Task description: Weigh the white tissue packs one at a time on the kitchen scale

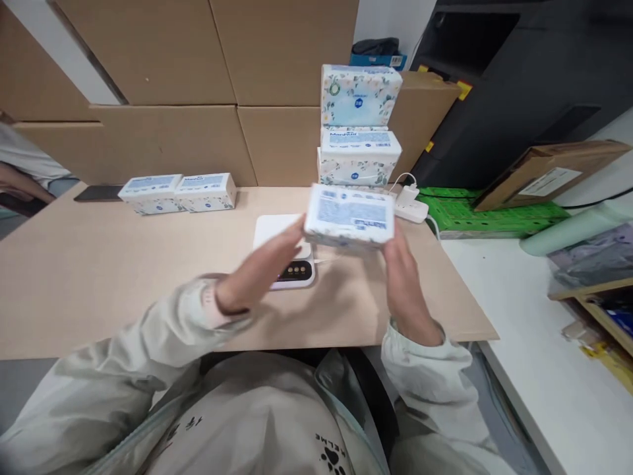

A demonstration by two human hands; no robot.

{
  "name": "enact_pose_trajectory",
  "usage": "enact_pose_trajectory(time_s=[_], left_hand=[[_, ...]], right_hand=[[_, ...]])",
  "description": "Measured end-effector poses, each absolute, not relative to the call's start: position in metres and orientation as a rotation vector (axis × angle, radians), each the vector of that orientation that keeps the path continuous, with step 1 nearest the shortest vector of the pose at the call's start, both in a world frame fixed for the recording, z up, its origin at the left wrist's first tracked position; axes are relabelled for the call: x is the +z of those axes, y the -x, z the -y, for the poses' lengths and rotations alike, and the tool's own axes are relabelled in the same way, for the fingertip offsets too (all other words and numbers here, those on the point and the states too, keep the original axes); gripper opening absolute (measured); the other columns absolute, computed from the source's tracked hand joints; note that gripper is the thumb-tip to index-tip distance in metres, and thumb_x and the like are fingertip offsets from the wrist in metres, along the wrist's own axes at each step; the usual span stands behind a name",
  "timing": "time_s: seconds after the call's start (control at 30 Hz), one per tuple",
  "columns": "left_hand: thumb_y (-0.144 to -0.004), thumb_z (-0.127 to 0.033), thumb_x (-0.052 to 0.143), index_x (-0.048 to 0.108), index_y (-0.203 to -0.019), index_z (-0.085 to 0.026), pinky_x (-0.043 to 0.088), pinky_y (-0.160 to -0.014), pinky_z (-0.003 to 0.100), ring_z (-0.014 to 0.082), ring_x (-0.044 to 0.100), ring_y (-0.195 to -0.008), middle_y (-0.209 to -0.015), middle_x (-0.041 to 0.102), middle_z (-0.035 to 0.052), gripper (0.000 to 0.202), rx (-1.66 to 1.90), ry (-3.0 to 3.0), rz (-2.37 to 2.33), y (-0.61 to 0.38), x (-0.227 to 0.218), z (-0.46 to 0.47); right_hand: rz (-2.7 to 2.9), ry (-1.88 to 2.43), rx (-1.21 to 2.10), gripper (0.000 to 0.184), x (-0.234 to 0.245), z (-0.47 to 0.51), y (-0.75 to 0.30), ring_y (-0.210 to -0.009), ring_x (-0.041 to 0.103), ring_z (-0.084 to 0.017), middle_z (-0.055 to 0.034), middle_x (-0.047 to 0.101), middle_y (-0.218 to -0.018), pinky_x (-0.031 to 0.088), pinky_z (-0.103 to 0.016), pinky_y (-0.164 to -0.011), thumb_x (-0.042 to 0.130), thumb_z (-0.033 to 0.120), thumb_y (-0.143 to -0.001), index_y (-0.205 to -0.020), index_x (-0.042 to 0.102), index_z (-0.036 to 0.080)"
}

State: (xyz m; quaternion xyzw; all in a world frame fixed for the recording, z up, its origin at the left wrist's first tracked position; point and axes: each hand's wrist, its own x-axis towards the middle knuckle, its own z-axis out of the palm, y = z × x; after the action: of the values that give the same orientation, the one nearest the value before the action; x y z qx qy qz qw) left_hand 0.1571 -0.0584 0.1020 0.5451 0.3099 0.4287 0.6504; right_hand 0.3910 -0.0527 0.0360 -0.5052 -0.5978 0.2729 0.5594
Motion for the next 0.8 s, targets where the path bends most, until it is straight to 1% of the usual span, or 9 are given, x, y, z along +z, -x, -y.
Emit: enact_pose_trajectory(time_s=[0.07,0.17,0.3,0.4,0.5,0.57,0.67,0.73,0.8], left_hand=[[-0.099,-0.05,0.05,0.06,-0.144,-0.032,0.01,-0.134,0.053,0.0301,0.017,-0.163,-0.165,0.042,-0.0085,0.05,0.981,-1.275,-0.801,-0.118,0.109,0.052],[-0.1,-0.054,0.047,0.061,-0.145,-0.036,0.011,-0.134,0.053,0.0305,0.018,-0.163,-0.164,0.042,-0.0111,0.051,0.984,-1.275,-0.88,-0.076,0.1,0.045],[-0.099,-0.057,0.048,0.061,-0.145,-0.037,0.013,-0.134,0.054,0.0304,0.022,-0.162,-0.164,0.044,-0.0101,0.052,1.007,-1.179,-0.938,-0.056,0.073,0.04],[-0.097,-0.058,0.052,0.062,-0.144,-0.036,0.017,-0.133,0.053,0.0293,0.023,-0.162,-0.166,0.041,-0.0081,0.053,0.999,-1.128,-0.927,-0.047,0.06,0.038],[-0.094,-0.062,0.056,0.06,-0.146,-0.037,0.02,-0.132,0.052,0.0281,0.021,-0.162,-0.17,0.033,-0.0059,0.057,1.047,-1.096,-0.978,-0.03,0.045,0.036],[-0.093,-0.064,0.057,0.057,-0.149,-0.035,0.022,-0.131,0.053,0.0293,0.023,-0.162,-0.172,0.03,-0.0012,0.063,1.13,-1.089,-1.061,-0.016,0.031,0.036],[-0.095,-0.064,0.05,0.057,-0.148,-0.028,0.025,-0.129,0.055,0.0319,0.031,-0.158,-0.169,0.036,0.0073,0.065,1.261,-1.033,-1.142,0.0,0.011,0.036],[-0.097,-0.062,0.047,0.062,-0.142,-0.027,0.027,-0.129,0.055,0.0319,0.036,-0.156,-0.165,0.043,0.0087,0.059,1.309,-0.967,-1.134,0.003,0.004,0.038],[-0.098,-0.057,0.048,0.067,-0.134,-0.027,0.03,-0.128,0.054,0.0309,0.039,-0.154,-0.161,0.049,0.0078,0.051,1.333,-0.923,-1.098,0.002,0.004,0.04]], right_hand=[[1.458,1.147,0.791,0.066,0.047,0.043,-0.361,-0.161,0.028,-0.026,0.0065,0.037,-0.169,0.027,-0.05,-0.134,0.047,0.067,-0.099,-0.159,0.04,0.04],[1.509,1.113,1.009,0.072,0.052,0.026,-0.322,-0.163,0.021,-0.024,0.0067,0.035,-0.17,0.018,-0.05,-0.136,0.047,0.071,-0.097,-0.161,0.037,0.038],[1.509,1.168,1.171,0.078,0.042,0.012,-0.296,-0.164,0.02,-0.024,0.0057,0.029,-0.173,0.014,-0.05,-0.137,0.047,0.074,-0.096,-0.163,0.032,0.037],[1.503,1.217,1.214,0.078,0.032,0.008,-0.292,-0.164,0.021,-0.024,0.0046,0.028,-0.173,0.014,-0.05,-0.136,0.046,0.073,-0.096,-0.163,0.032,0.036],[1.458,1.233,1.121,0.071,0.022,0.007,-0.295,-0.161,0.029,-0.025,0.0024,0.036,-0.17,0.021,-0.05,-0.135,0.047,0.071,-0.097,-0.159,0.041,0.036],[1.375,1.236,0.954,0.066,0.015,0.005,-0.299,-0.153,0.044,-0.027,-0.004,0.048,-0.164,0.031,-0.051,-0.131,0.047,0.069,-0.098,-0.153,0.05,0.032],[1.241,1.207,0.72,0.06,0.006,0.002,-0.305,-0.129,0.065,-0.028,-0.0121,0.069,-0.14,0.046,-0.052,-0.118,0.043,0.066,-0.1,-0.137,0.064,0.024],[1.188,1.187,0.628,0.055,0.003,0.001,-0.307,-0.114,0.07,-0.027,-0.0121,0.074,-0.123,0.053,-0.05,-0.108,0.041,0.063,-0.101,-0.126,0.068,0.022],[1.168,1.172,0.555,0.05,0.002,0.001,-0.308,-0.106,0.071,-0.025,-0.0106,0.075,-0.114,0.055,-0.046,-0.1,0.041,0.06,-0.103,-0.119,0.07,0.022]])
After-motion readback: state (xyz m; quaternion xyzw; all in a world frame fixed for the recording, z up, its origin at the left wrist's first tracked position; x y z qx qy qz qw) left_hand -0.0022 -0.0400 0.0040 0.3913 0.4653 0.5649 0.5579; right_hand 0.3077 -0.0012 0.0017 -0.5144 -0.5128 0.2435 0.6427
